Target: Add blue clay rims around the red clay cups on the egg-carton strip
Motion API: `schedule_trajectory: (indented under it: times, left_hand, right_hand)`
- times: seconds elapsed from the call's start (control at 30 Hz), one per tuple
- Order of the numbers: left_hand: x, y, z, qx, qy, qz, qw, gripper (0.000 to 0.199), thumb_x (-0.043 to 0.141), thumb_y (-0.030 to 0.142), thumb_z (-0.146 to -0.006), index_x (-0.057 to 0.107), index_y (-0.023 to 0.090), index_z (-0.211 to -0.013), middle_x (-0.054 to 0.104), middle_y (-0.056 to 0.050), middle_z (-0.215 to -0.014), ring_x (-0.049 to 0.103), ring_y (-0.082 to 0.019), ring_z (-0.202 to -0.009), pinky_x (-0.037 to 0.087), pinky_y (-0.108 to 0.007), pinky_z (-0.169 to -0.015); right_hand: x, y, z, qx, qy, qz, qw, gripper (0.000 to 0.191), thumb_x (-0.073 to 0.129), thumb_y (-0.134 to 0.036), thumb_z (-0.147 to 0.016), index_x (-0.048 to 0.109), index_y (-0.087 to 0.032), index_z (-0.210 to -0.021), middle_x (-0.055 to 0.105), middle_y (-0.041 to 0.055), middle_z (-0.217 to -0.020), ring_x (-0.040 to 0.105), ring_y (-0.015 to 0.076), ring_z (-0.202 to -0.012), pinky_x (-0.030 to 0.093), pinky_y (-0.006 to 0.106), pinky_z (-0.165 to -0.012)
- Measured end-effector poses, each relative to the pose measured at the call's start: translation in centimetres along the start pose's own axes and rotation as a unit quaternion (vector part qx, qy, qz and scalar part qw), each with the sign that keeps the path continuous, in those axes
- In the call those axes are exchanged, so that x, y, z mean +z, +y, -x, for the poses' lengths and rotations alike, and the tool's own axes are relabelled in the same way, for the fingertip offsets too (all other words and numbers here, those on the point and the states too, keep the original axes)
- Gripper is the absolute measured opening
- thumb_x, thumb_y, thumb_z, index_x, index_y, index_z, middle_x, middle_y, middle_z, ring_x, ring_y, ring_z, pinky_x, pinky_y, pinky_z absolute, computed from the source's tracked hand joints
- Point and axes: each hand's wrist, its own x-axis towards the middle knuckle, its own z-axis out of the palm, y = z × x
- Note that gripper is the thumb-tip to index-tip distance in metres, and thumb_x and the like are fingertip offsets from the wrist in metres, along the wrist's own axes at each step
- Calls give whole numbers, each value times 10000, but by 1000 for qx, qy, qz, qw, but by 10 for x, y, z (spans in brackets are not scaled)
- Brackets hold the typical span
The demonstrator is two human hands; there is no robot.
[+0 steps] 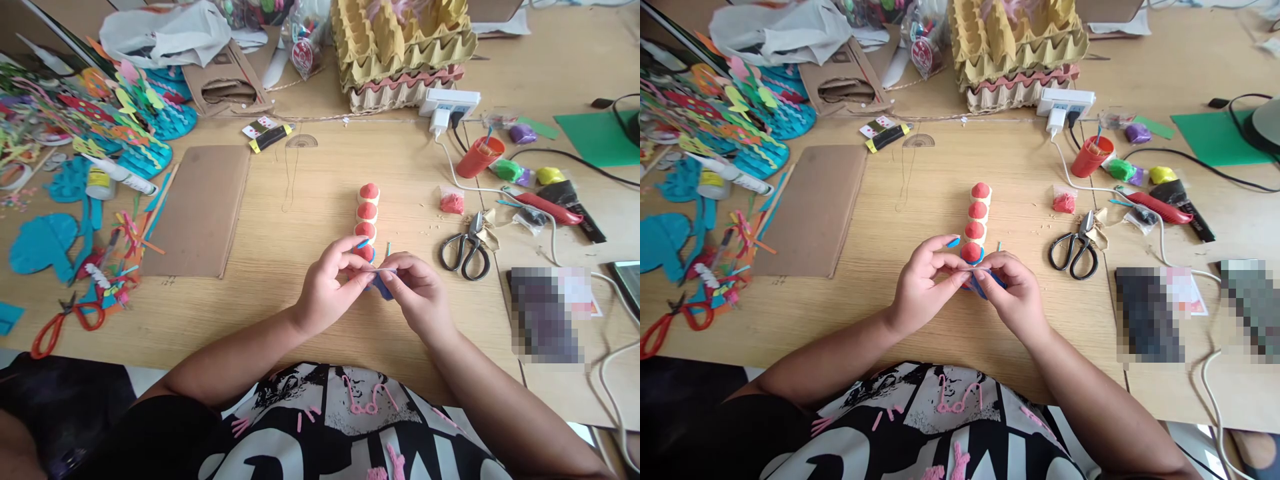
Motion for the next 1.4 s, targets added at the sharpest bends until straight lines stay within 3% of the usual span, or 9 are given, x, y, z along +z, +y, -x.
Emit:
schedule_trajectory:
  times: [0.43,0.6,0.67,0.77,0.87,1.0,1.17,1.27,1.4]
  left_hand:
    - [-1,6,0,-96,-22,71,993,385,738,207,-910,490,255,-1200,744,25,-853,752,-136,-832,611,-294,-802]
    - [-5,1,-7,-96,12,123,988,541,769,303,-897,448,282,-1331,740,-32,-1066,721,-149,-933,588,-313,-840]
    - [-10,-2,-12,-100,58,127,985,407,700,395,-946,542,270,-1299,718,-60,-1184,680,-150,-1025,554,-302,-881]
    - [-16,-4,-19,-175,89,185,963,384,525,553,-1008,706,249,-1157,701,-66,-1263,628,-147,-994,506,-275,-781]
    - [-18,-1,-22,-240,94,253,932,551,414,647,-1009,775,234,-1057,724,-73,-1236,615,-162,-969,470,-287,-737]
    - [-16,4,-21,-271,81,286,915,633,351,663,-1016,811,229,-1004,757,-77,-1173,620,-176,-973,448,-299,-742]
    - [-16,2,-18,-247,2,252,935,714,276,710,-998,824,255,-955,767,-86,-1155,639,-228,-995,458,-356,-726]
    - [-16,2,-16,-215,-69,199,954,748,242,737,-979,836,284,-942,747,-82,-1197,640,-241,-938,483,-396,-698]
    - [-16,2,-11,-184,-119,150,964,772,160,694,-1007,839,326,-1002,734,-67,-1196,635,-227,-911,519,-404,-700]
  right_hand:
    - [-1,-6,-1,4,-4,4,1000,52,768,-269,-893,743,-240,-857,668,-1,-838,621,110,-725,508,254,-596]
    - [-23,-11,-12,28,48,98,994,161,658,-381,-960,686,-234,-901,628,3,-837,587,121,-630,493,287,-550]
    - [-39,-13,-22,-4,79,257,963,159,629,-348,-962,686,-223,-883,641,31,-878,610,153,-716,504,321,-638]
    - [-60,-10,-33,-12,28,462,886,132,635,-256,-901,727,-203,-821,626,78,-912,629,239,-900,517,414,-831]
    - [-68,-3,-37,9,-19,546,837,194,602,-275,-919,760,-181,-857,638,119,-966,631,291,-965,516,462,-881]
    - [-61,-3,-32,-59,28,615,786,285,626,-349,-940,768,-188,-1129,649,139,-1060,622,327,-993,512,508,-889]
    - [-37,-18,-19,-266,30,453,850,411,739,-326,-908,671,-306,-1313,629,75,-1057,631,251,-987,528,425,-876]
    - [-23,-20,-13,-297,-9,381,875,630,800,-336,-864,563,-379,-1446,626,56,-1055,635,241,-973,538,406,-832]
    - [-16,-18,-11,-318,-22,370,873,522,787,-295,-879,621,-385,-1365,633,36,-990,644,218,-898,533,393,-778]
